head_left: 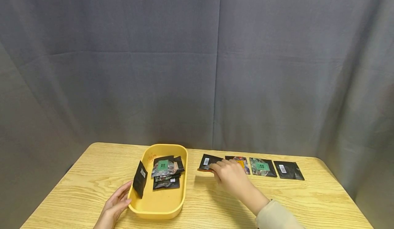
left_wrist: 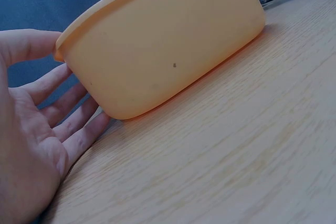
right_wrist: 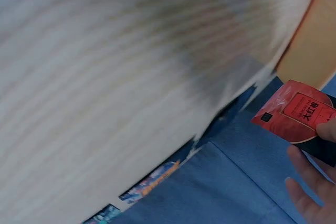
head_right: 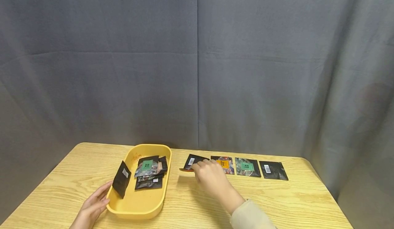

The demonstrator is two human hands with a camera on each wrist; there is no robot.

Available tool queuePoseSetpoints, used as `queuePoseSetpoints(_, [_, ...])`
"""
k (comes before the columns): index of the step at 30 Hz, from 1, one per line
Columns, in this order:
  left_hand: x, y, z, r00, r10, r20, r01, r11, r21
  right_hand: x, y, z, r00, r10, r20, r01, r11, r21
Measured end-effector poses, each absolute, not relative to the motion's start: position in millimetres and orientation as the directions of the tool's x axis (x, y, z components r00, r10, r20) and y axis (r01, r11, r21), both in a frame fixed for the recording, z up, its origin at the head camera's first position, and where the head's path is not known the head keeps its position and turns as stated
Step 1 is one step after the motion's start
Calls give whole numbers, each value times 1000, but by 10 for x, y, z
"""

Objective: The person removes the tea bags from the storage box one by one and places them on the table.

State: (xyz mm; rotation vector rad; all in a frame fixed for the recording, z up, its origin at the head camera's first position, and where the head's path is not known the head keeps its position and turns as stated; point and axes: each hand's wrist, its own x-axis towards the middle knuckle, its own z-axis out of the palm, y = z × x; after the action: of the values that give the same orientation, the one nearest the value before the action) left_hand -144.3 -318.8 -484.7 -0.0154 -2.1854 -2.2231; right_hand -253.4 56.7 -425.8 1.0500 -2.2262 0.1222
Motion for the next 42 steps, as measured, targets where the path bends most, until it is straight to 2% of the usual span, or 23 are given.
queuePoseSetpoints(25, [-1445,-3187,-4867,-998,-35,47,49,-43,998,-2434,640,-4440,-505,-740,444,-756,628,186])
queuePoseSetpoints(42, [-1447,-3183,-4866,-999,-42,28,30,-37,999,-2265,633,-4445,-583,-778,233,-759,625,186])
